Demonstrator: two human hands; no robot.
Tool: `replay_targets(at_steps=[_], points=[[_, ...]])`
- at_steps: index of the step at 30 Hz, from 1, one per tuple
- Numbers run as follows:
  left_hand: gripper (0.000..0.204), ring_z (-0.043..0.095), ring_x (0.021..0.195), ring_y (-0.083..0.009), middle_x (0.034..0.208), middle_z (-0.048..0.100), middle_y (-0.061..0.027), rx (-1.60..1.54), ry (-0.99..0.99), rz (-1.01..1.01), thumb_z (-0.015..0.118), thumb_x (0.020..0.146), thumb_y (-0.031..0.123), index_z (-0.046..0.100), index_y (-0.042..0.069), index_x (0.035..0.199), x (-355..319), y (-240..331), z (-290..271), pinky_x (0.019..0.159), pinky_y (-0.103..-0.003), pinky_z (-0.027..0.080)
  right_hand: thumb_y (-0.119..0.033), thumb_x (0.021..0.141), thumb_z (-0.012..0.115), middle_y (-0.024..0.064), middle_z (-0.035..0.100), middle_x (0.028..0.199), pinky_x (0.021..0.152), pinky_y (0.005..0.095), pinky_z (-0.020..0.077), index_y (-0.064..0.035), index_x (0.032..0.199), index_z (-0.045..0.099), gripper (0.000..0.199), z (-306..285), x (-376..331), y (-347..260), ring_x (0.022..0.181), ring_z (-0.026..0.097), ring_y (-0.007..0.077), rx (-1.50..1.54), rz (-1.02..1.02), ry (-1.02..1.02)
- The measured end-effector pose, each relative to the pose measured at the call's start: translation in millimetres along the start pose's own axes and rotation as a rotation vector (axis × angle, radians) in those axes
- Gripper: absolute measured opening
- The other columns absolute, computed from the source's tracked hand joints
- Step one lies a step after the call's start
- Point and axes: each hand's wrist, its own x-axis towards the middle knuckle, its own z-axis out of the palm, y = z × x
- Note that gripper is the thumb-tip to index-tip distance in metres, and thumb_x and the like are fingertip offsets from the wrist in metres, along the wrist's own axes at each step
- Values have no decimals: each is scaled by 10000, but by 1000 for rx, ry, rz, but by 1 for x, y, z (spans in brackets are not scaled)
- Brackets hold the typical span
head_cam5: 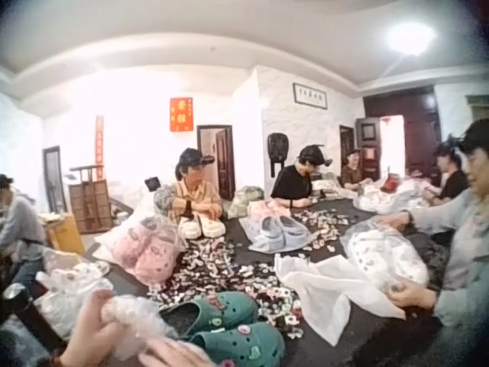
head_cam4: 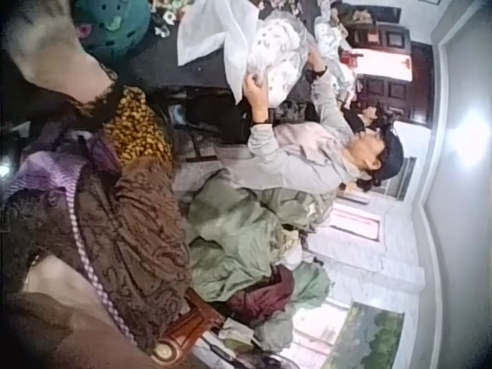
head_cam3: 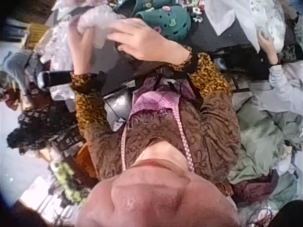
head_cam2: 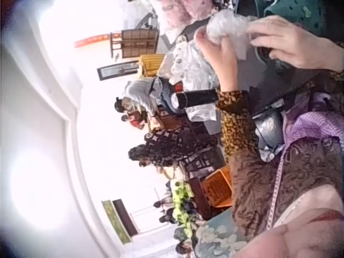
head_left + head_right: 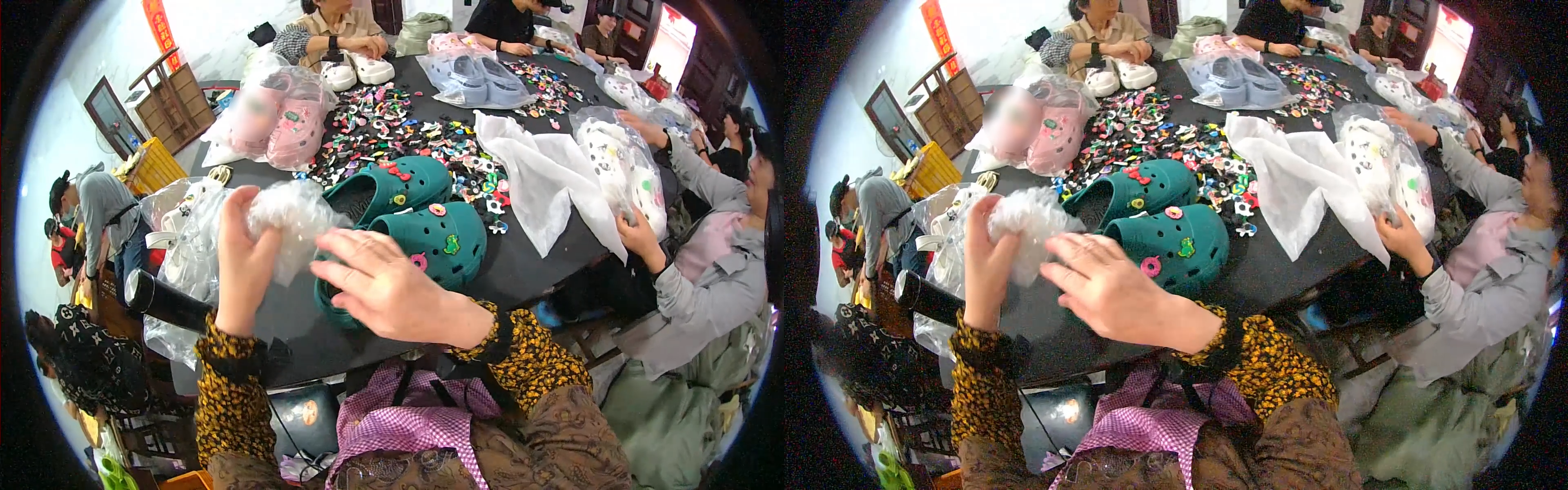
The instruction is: Decorate clog-style shoes by inserting small charms into the ventilation holes.
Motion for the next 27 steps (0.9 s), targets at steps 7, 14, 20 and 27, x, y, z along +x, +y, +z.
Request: replay_targets(at_steps=[7, 14, 20, 27], points=[[354, 568, 923, -273, 939, 553, -92, 44, -171, 156, 536, 659, -88, 550, 46, 986, 40, -51, 35, 845, -301, 442, -142, 793, 672, 149, 492, 1278, 1026, 453, 324, -46, 1153, 568, 387, -28, -25, 20, 1224, 441, 328, -328, 200, -41], [351, 541, 942, -354, 911, 593, -142, 411, -252, 347, 611, 675, -43, 549, 84, 996, 40, -35, 65, 829, -403, 447, -130, 786, 674, 151, 470, 1320, 1036, 459, 319, -54, 1163, 561, 400, -33, -43, 31, 1244, 430, 308, -345, 229, -84], [319, 573, 840, -370, 891, 525, -149, 742, -390, 446, 623, 724, 18, 512, 111, 1007, 45, -19, 67, 708, -457, 477, -129, 762, 693, 154, 465, 1331, 1042, 456, 319, -49, 1121, 585, 384, -33, -48, 31, 1245, 432, 310, -345, 214, -88], [247, 588, 806, -413, 901, 560, -203, 491, -508, 402, 563, 758, 0, 520, 62, 994, 49, -33, 89, 677, -452, 497, -134, 756, 697, 157, 476, 1330, 1047, 459, 315, -47, 1062, 614, 329, -37, -46, 36, 1241, 439, 303, -275, 196, -95]])
